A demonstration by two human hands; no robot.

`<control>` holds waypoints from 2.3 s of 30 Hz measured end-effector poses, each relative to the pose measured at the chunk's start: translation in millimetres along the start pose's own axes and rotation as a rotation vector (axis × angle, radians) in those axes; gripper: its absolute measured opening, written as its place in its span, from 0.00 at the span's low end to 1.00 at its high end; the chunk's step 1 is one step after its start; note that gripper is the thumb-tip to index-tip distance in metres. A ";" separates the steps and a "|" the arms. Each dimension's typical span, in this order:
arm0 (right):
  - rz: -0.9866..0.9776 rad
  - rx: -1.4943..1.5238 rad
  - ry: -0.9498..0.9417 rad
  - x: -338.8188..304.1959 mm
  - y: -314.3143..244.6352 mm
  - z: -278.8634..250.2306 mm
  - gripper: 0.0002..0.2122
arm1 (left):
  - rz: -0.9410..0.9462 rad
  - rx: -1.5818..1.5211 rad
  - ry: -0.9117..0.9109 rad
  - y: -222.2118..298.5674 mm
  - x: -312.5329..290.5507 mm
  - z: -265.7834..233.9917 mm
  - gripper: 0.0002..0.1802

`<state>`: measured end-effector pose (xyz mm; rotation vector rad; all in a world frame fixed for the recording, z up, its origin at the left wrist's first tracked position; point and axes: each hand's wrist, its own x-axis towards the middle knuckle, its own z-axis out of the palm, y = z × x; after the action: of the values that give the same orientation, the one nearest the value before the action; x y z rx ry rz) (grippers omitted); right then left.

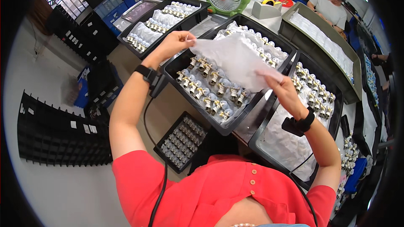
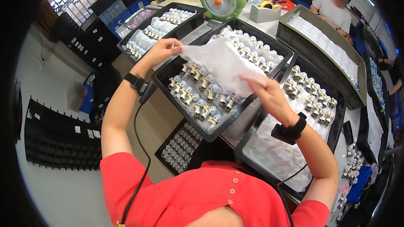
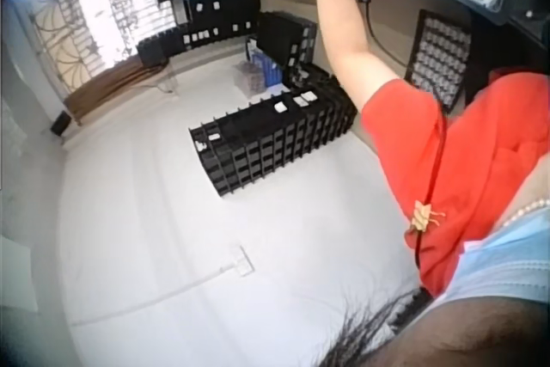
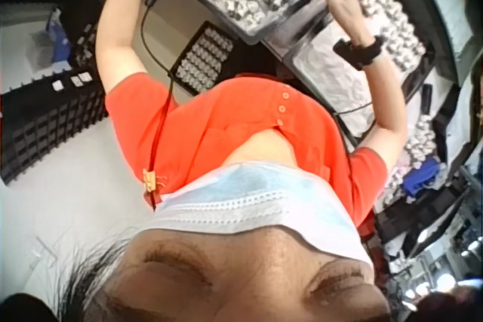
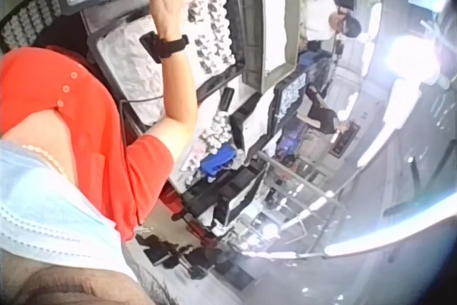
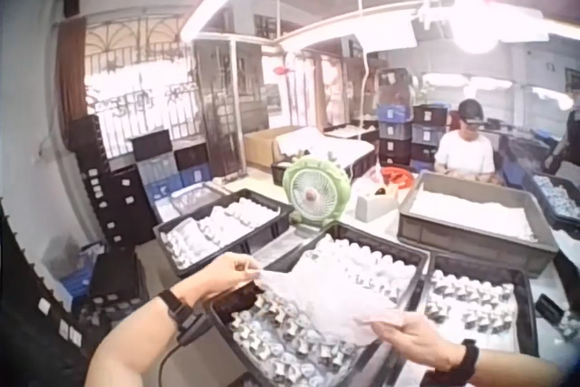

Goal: The person assembles small, white, bell-shaped miniature figures by hand. They pick up individual components from trays, fit them together, and place the completed figures into a black tray. The process is repetitive, involving picking, assembling, and placing the small items one by one.

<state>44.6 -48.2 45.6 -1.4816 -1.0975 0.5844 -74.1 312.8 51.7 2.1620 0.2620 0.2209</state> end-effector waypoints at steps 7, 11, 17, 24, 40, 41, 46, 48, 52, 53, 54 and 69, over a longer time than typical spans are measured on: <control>-0.324 -0.410 -0.653 1.3 5.6 29.1 0.12 | -0.101 0.687 -0.426 7.3 -56.5 -19.9 0.14; 0.003 -0.509 -0.839 8.0 -9.0 38.0 0.24 | -0.093 1.143 -0.287 34.1 -45.4 10.6 0.12; 0.010 -0.473 -0.797 46.7 16.7 68.6 0.23 | 0.149 0.627 -0.567 40.7 -41.2 61.1 0.17; 0.002 -0.757 -1.175 52.1 29.5 95.5 0.18 | -0.195 0.742 -0.838 -18.7 -23.9 61.6 0.24; -0.049 -0.805 -1.142 42.8 36.7 95.4 0.21 | -0.199 1.079 -0.698 -40.1 -29.3 46.4 0.38; -0.029 -0.818 -1.131 44.0 31.7 94.7 0.21 | -0.200 1.082 -0.695 -34.5 -31.6 47.0 0.39; 0.021 -0.890 -1.124 45.1 17.5 95.8 0.21 | -0.307 1.101 -0.750 -32.0 -24.3 54.1 0.40; 0.001 -0.938 -1.125 43.3 22.0 98.4 0.21 | -0.300 1.119 -0.743 -31.9 -24.6 55.2 0.39; 0.003 -0.953 -1.137 41.3 35.6 102.9 0.20 | -0.285 1.157 -0.711 -13.3 -31.6 56.4 0.39; 0.006 -0.951 -1.145 42.2 29.8 101.8 0.20 | -0.261 1.160 -0.674 -6.2 -35.7 55.7 0.40; -0.029 -0.940 -1.108 43.5 22.8 101.2 0.19 | -0.237 1.162 -0.638 -0.6 -38.3 55.2 0.40; -0.002 -0.699 -0.869 44.4 19.9 111.6 0.17 | -0.312 1.144 -0.668 -25.0 -30.0 57.8 0.39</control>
<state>-23.9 46.0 10.6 -1.8551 -2.1343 0.9443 -90.8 273.2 -3.3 3.0659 0.3760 -1.0593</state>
